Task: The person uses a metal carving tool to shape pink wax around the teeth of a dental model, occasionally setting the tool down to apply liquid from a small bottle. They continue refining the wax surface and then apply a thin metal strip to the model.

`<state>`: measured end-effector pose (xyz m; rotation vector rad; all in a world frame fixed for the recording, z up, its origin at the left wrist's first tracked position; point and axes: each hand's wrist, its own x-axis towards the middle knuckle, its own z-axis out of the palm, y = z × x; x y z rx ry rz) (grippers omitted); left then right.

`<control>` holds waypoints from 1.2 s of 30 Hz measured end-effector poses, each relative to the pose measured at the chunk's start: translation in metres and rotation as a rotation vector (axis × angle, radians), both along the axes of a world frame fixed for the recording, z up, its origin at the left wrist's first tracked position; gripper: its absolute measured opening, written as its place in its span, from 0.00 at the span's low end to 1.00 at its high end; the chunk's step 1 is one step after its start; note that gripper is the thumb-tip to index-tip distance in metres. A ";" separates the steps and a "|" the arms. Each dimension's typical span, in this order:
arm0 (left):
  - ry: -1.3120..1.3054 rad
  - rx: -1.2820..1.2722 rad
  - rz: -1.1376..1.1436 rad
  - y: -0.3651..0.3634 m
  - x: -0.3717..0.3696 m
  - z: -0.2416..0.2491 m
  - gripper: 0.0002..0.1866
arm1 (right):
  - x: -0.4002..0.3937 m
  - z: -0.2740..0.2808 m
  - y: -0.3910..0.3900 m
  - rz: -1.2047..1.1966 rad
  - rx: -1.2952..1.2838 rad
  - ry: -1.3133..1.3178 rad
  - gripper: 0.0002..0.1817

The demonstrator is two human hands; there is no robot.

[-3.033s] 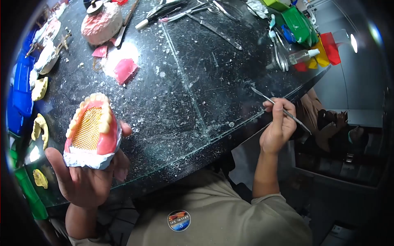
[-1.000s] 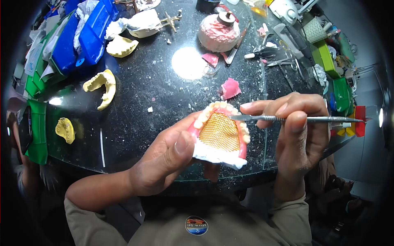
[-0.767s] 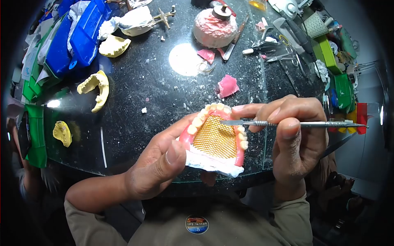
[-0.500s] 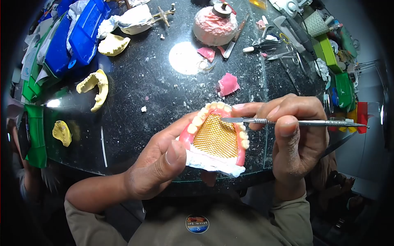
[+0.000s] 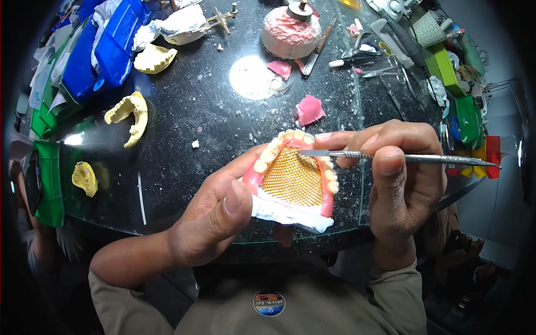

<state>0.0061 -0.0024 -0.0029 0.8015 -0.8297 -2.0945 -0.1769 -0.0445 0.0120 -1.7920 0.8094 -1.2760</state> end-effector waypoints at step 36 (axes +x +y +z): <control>-0.045 -0.086 -0.010 0.002 0.001 -0.002 0.64 | 0.001 0.000 0.001 -0.017 -0.007 -0.006 0.16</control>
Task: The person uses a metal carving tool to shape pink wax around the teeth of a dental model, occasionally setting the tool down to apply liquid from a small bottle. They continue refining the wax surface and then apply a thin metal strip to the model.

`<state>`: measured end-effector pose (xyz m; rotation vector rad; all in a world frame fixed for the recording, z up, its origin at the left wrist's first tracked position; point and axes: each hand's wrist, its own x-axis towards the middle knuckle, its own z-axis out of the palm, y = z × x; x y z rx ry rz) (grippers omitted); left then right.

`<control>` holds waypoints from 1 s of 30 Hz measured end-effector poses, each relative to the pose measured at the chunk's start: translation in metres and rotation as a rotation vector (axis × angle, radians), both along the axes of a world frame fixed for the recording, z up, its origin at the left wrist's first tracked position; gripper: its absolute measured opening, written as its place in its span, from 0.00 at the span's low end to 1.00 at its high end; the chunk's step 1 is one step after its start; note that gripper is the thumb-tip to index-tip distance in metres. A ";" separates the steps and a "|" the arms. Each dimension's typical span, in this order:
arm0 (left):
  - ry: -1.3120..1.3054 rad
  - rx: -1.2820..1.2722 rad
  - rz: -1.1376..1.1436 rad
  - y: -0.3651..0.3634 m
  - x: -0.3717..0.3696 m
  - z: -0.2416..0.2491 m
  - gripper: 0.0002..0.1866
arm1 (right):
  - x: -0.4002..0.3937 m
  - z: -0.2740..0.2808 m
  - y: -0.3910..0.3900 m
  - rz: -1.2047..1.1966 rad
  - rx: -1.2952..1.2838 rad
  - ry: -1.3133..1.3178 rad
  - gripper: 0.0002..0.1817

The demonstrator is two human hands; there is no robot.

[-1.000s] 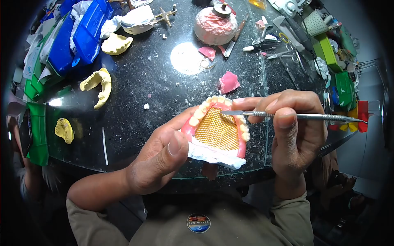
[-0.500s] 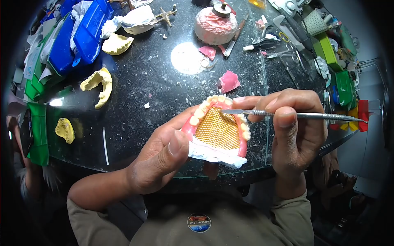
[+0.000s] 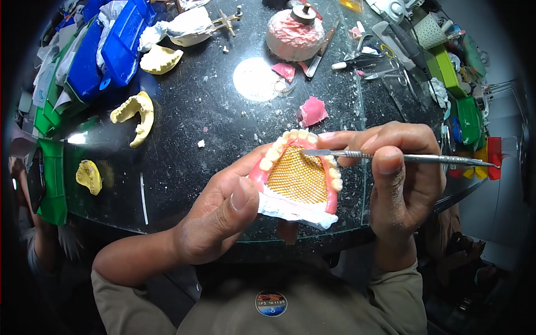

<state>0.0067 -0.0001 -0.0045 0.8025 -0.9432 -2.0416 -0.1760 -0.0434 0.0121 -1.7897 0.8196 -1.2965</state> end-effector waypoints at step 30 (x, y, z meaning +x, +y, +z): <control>0.070 0.032 0.036 0.001 -0.002 -0.003 0.63 | -0.002 0.001 0.001 0.005 0.004 0.013 0.15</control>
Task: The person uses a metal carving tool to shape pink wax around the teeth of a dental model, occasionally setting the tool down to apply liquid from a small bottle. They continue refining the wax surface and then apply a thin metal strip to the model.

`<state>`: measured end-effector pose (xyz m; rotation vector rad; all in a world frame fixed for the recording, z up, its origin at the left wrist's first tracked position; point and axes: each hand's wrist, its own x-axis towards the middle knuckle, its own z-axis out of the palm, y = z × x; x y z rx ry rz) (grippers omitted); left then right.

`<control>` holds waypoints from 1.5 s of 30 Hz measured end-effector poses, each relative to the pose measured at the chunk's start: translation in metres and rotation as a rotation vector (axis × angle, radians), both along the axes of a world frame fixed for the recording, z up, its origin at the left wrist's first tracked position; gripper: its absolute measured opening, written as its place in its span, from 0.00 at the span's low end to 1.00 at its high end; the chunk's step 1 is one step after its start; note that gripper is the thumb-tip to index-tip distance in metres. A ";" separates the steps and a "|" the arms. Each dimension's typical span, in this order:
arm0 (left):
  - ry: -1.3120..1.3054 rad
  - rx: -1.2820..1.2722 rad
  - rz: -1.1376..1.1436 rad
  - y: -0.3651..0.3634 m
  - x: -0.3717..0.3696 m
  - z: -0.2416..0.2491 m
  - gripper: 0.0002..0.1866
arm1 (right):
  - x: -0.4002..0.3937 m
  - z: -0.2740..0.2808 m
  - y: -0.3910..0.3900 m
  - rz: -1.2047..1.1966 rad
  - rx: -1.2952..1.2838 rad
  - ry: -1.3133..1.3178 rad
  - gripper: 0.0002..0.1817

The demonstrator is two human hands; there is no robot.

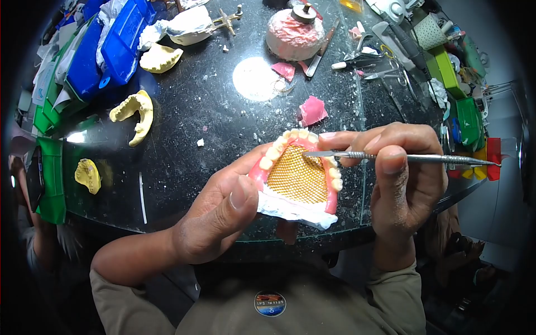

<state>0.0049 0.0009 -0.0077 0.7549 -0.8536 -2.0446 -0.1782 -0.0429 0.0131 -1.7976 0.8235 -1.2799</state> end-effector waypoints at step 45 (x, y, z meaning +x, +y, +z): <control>0.137 0.056 0.165 0.006 0.000 -0.019 0.53 | -0.102 0.020 -0.009 -0.569 -0.353 -0.150 0.13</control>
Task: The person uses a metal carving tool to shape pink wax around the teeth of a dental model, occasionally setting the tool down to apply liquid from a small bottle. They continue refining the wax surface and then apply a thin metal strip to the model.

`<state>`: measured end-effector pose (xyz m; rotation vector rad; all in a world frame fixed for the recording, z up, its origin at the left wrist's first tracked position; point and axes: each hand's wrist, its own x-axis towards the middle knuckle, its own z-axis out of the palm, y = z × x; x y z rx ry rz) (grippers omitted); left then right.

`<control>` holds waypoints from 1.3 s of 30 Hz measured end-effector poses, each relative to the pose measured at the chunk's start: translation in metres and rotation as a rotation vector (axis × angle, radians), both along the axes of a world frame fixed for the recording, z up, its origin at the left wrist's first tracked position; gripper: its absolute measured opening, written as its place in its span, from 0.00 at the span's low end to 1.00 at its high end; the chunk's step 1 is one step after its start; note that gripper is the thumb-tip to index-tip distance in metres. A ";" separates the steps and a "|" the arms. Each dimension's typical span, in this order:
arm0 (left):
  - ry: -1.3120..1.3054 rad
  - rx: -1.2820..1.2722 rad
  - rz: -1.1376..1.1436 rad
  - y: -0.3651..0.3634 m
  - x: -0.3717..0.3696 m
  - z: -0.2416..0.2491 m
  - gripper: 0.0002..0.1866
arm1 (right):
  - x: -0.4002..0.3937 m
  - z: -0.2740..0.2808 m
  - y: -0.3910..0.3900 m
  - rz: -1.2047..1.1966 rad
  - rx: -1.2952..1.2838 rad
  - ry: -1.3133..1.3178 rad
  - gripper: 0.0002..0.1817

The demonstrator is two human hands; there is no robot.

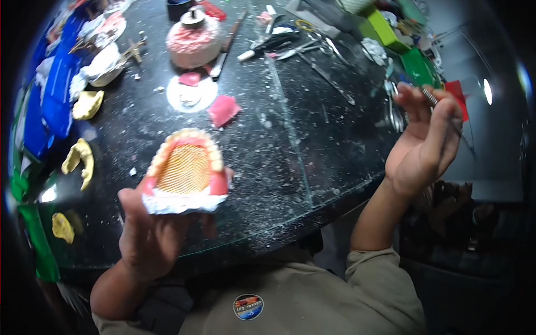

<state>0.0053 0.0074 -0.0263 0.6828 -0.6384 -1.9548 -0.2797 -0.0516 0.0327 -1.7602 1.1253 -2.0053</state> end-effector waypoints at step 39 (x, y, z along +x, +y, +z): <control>-0.194 -0.158 -0.138 -0.002 0.001 0.014 0.53 | -0.056 -0.085 0.083 -0.343 0.445 -0.002 0.07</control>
